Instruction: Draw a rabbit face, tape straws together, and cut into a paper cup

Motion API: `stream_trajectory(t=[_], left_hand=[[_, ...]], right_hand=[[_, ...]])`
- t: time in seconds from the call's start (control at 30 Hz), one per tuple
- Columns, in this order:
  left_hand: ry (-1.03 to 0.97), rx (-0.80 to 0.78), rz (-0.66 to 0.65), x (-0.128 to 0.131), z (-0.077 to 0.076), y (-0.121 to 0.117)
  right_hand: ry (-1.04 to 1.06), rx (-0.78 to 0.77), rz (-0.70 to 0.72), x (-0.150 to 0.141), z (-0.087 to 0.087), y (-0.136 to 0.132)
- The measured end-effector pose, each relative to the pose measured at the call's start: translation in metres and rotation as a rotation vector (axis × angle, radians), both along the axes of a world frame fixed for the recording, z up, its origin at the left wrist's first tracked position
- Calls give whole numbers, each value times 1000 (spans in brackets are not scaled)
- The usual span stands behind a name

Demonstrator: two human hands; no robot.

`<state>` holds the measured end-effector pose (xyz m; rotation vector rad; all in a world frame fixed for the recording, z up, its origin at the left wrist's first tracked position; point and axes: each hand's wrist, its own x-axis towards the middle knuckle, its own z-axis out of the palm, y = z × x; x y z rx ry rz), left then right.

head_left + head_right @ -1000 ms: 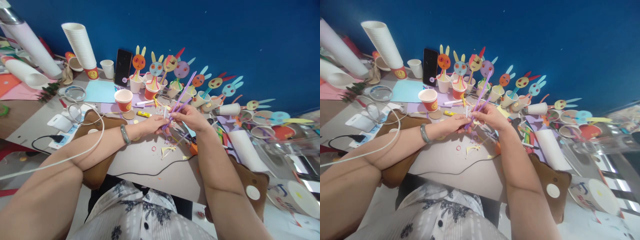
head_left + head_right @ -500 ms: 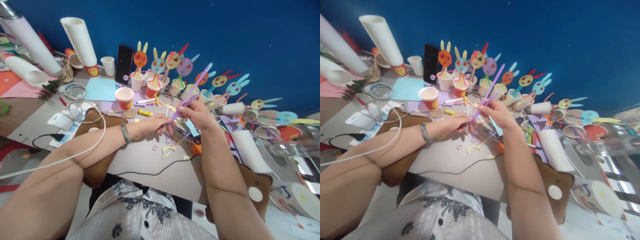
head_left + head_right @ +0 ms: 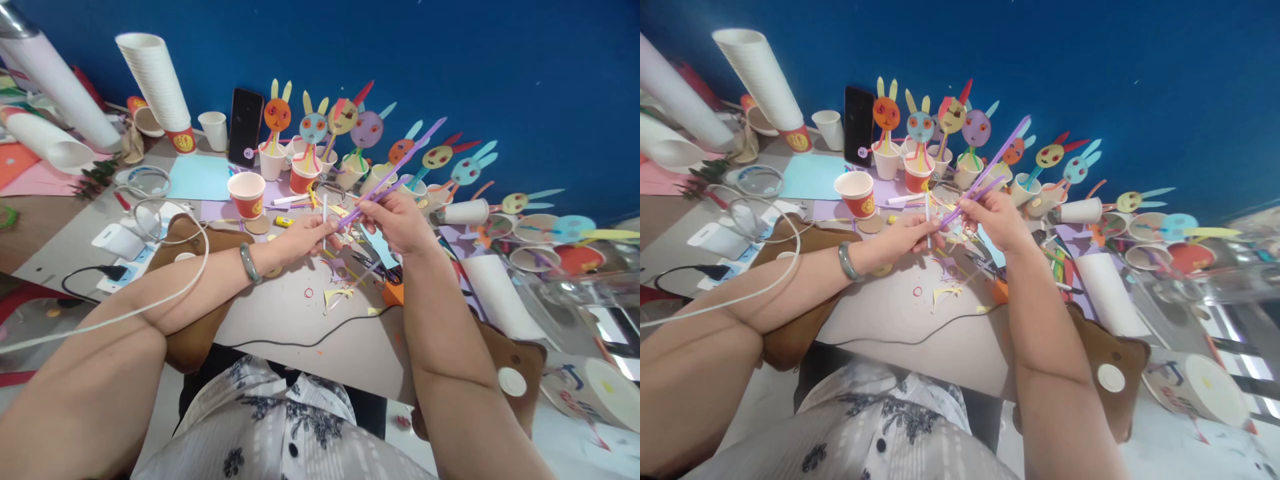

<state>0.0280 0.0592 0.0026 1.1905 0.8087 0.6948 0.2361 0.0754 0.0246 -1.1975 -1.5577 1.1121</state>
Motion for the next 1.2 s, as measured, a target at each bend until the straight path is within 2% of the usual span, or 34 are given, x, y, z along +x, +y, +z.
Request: stream_trajectory(t=[0.2, 0.57, 0.73, 0.8, 0.87, 0.93, 0.97, 1.0, 1.03, 1.07, 1.13, 1.2], left_hand=[[-15, -9, 54, 1, 2, 3], [-49, -124, -35, 1, 2, 2], [-26, -57, -23, 3, -3, 5], [42, 24, 21, 1, -5, 7], [159, 149, 64, -2, -5, 9], [301, 318, 79, -6, -2, 8], [379, 416, 78, -8, 0, 7], [472, 525, 70, -9, 2, 6], [578, 649, 69, -11, 4, 4], [689, 773, 67, -11, 6, 2], [888, 964, 63, -12, 8, -2], [1026, 1054, 67, -12, 9, -5]], right_hand=[[36, 50, -68, -3, -1, 2], [30, 56, -52, -4, -5, 2], [21, 69, -63, -1, -15, 9], [21, 122, -164, 7, -17, 17], [26, 309, -384, 18, -12, 22], [-20, 714, -667, 26, 1, 19], [-123, 951, -743, 27, 10, 13], [-257, 1148, -754, 26, 19, 4], [-397, 1269, -720, 23, 28, -6], [-570, 1303, -635, 17, 35, -18], [-825, 1199, -414, 3, 44, -39], [-1028, 997, -74, -10, 46, -52]])
